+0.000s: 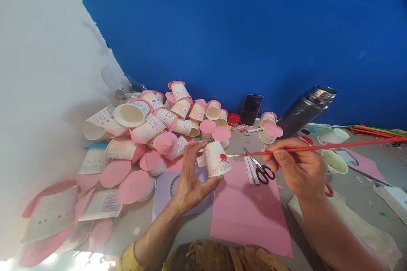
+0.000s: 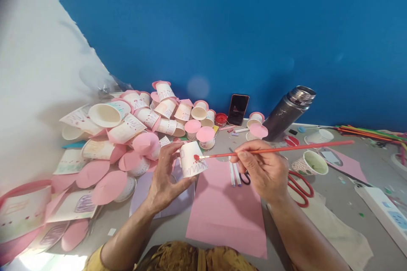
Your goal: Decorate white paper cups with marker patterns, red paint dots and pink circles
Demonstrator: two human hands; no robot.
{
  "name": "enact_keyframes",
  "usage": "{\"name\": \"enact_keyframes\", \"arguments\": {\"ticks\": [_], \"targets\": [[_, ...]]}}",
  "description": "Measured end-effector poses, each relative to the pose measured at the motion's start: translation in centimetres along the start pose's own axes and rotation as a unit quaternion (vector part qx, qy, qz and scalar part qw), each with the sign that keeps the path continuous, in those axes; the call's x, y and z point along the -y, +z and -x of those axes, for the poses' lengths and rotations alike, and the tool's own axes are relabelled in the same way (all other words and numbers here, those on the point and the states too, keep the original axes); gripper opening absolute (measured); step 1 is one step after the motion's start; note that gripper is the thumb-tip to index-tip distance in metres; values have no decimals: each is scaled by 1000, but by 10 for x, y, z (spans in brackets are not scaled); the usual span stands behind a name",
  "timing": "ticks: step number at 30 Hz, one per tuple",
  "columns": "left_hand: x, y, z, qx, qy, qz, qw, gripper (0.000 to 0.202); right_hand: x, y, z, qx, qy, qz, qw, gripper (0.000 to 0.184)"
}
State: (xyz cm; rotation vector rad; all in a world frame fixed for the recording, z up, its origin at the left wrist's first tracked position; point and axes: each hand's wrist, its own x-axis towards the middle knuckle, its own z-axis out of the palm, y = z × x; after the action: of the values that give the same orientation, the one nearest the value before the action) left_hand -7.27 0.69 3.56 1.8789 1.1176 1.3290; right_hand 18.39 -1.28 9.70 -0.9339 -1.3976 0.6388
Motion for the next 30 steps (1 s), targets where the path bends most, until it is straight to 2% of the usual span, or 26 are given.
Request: {"name": "enact_keyframes", "arguments": {"ticks": [5, 12, 18, 26, 30], "targets": [[1, 1, 0, -5, 1, 20, 1000, 75, -2, -6, -2, -47, 8, -23, 999, 14], [1, 1, 0, 9, 9, 24, 1000, 75, 0, 1, -1, -14, -19, -8, 1000, 13], [1, 0, -1, 22, 16, 15, 999, 76, 2, 2, -2, 26, -9, 2, 1000, 13], [1, -1, 0, 22, 20, 17, 999, 75, -3, -3, -2, -26, -13, -16, 999, 15], [0, 0, 0, 19, 17, 23, 999, 74, -1, 1, -2, -6, 3, -8, 1000, 16]]}}
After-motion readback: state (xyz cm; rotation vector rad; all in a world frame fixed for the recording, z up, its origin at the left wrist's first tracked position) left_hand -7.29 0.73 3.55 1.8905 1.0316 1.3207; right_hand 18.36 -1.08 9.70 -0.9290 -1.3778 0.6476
